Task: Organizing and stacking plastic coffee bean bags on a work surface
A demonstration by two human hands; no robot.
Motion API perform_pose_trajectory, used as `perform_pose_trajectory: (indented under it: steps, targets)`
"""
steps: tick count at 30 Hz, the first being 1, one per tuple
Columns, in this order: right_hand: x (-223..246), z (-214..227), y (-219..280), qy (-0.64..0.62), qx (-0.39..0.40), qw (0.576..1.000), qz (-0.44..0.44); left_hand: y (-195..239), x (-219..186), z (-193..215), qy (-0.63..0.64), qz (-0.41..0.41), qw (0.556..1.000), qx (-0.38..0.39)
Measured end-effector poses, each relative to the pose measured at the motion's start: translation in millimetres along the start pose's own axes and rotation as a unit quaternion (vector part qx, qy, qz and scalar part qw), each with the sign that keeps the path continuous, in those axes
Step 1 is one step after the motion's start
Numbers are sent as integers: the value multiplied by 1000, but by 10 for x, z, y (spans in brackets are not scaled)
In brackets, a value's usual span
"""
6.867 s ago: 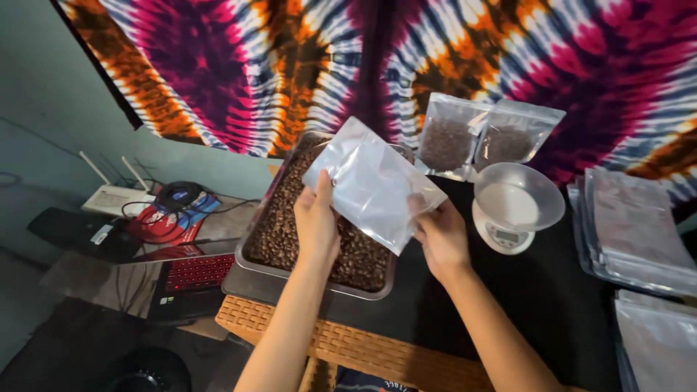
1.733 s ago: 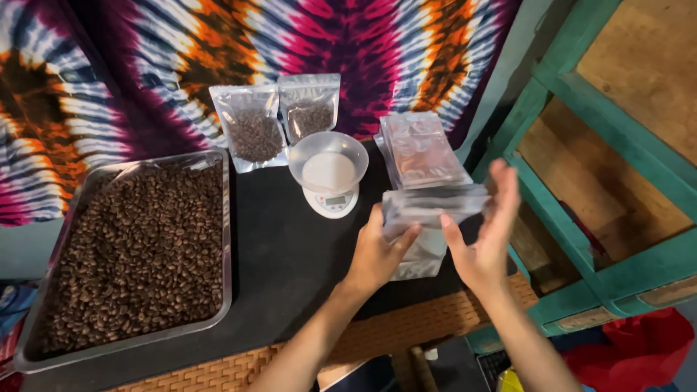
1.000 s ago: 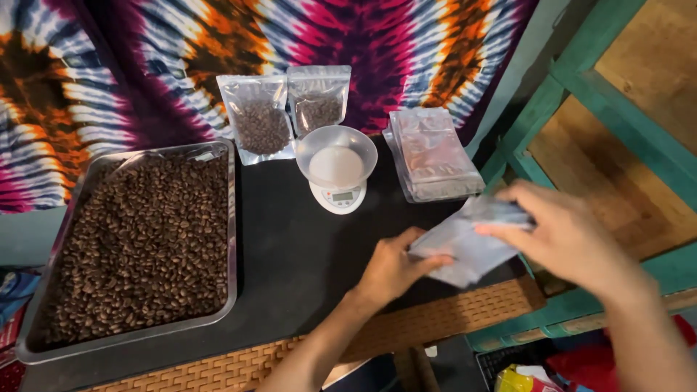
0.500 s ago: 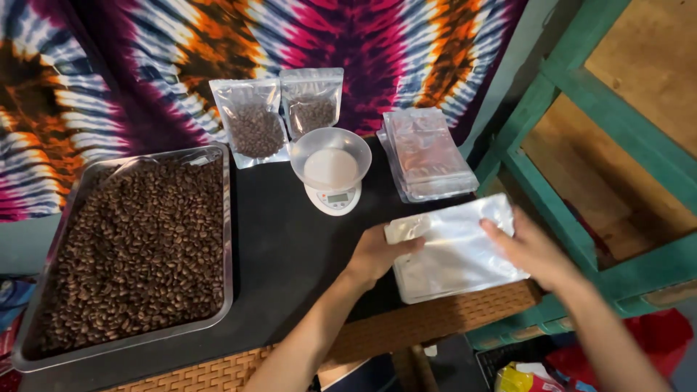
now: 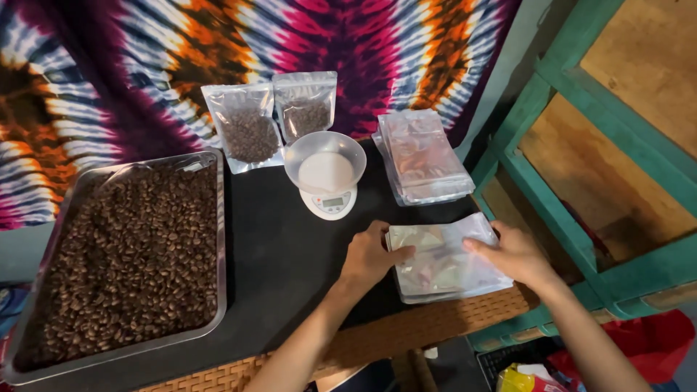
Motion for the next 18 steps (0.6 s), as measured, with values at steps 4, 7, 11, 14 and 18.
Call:
perform_pose_trajectory:
  steps: [4, 7, 11, 14, 18]
  targets:
    - [8, -85, -94, 90, -4, 996, -2, -121, -166, 70, -84, -67, 992, -69]
    - [529, 117, 196, 101, 13, 995, 10, -326, -207, 194, -72, -55, 980, -174]
    - [863, 413, -9, -5, -24, 999, 49, -931, 83, -24, 100, 55, 988, -108]
    - [627, 331, -969, -136, -98, 981, 95, -1355, 172, -150, 157, 96, 980, -82]
    - [607, -145, -1659, -163, -6, 987, 7, -2159, 563, -581, 122, 157, 975, -98]
Point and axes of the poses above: each hand's wrist, its own y-axis away from the middle knuckle, its own z-axis out of the back of the hand, x = y × z, the point moved 10 cm from there along -y, towards the middle knuckle, and after that the axes turned 13 degrees about -y, right-handed, at the moved point
